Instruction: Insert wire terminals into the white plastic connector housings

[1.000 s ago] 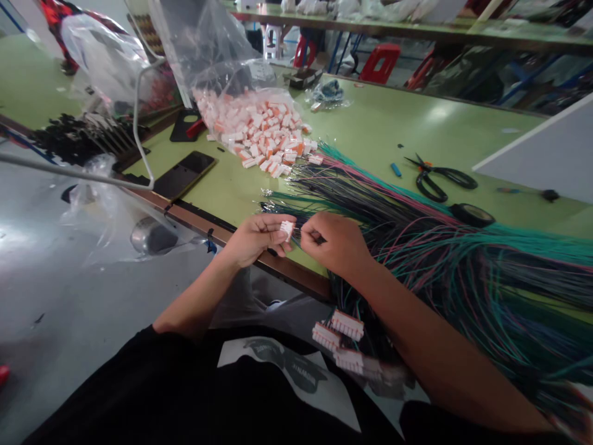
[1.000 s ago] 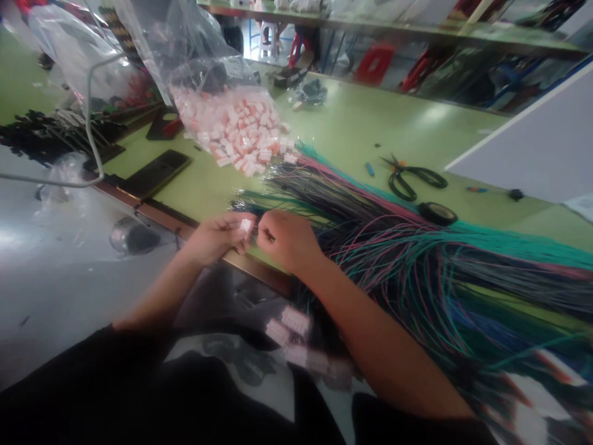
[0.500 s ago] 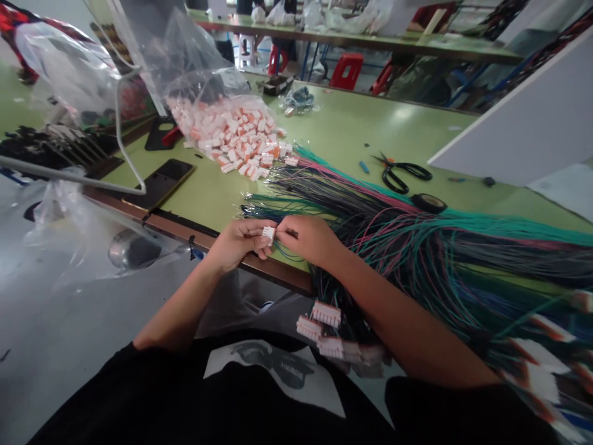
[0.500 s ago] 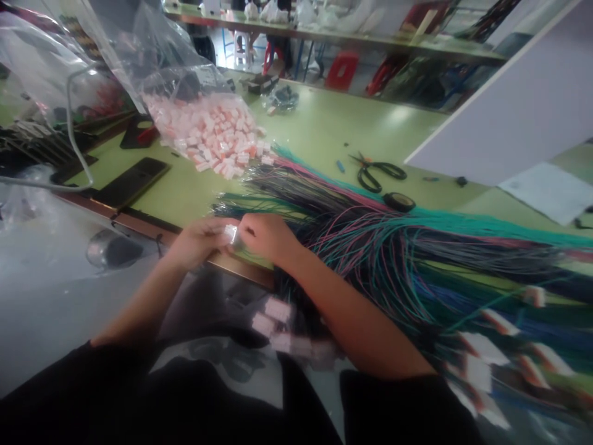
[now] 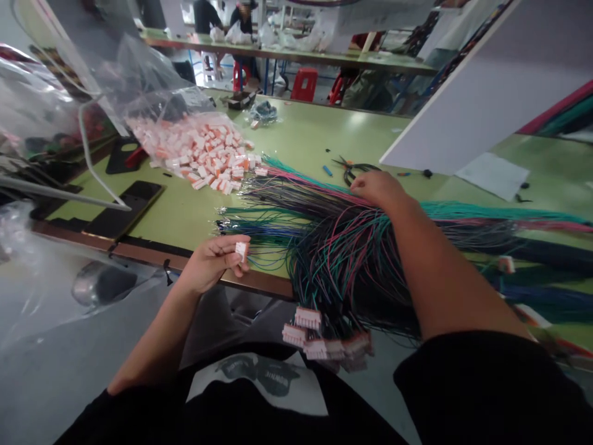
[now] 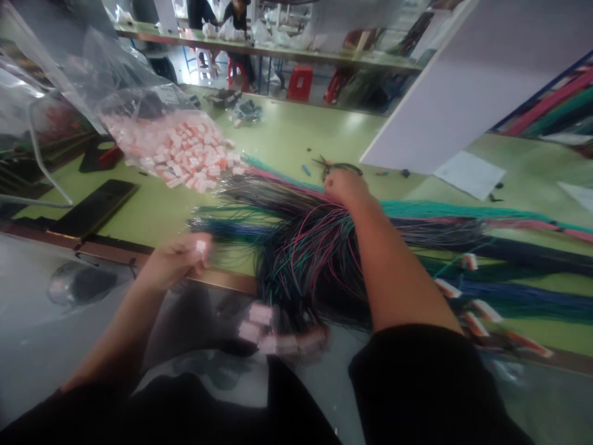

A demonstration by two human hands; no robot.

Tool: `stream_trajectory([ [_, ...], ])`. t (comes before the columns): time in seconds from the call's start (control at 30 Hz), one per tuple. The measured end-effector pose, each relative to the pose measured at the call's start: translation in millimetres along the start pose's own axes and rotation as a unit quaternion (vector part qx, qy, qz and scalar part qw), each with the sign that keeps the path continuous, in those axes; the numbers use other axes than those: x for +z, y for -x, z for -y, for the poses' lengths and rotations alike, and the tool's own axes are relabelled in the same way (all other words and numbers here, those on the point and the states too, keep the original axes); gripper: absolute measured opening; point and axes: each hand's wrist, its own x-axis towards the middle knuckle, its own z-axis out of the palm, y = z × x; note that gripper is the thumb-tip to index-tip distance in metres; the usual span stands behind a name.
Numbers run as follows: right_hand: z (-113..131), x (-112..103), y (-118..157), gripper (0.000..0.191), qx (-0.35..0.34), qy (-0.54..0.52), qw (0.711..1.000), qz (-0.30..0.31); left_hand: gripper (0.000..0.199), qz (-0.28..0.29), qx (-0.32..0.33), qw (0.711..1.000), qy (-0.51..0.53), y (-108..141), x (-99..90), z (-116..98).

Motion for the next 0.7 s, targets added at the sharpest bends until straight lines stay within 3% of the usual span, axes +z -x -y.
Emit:
stream_trajectory([
  [0.13, -7.0, 21.6, 2.6, 0.029, 0.076, 0.037, 0.994, 0.067, 0.031, 0.003, -0.005, 1.000, 0.007, 0.5, -0.3, 0.6],
  [0.33, -1.1, 28.0, 5.4, 0.032, 0.090, 0.059, 0.992, 0.066, 0.029, 0.001, -0.007, 1.000, 0.009, 0.9, 0.9, -0.5],
  [0.5, -21.0, 31.4, 1.4, 0.021, 0.121, -0.080, 0.989, -0.038, 0.032, 0.001, -0.006, 1.000, 0.001, 0.7, -0.9, 1.4],
  [0.63, -25.6, 33.6, 1.0, 0.034, 0.255, -0.234, 0.925, -0.159, 0.032, 0.004, -0.003, 1.000, 0.011, -0.5, -2.2, 3.0],
  [0.7, -16.6, 33.0, 3.4, 0.035, 0.242, -0.275, 0.915, -0.170, 0.033, 0.003, -0.003, 1.000, 0.016, -1.1, -2.2, 3.3],
])
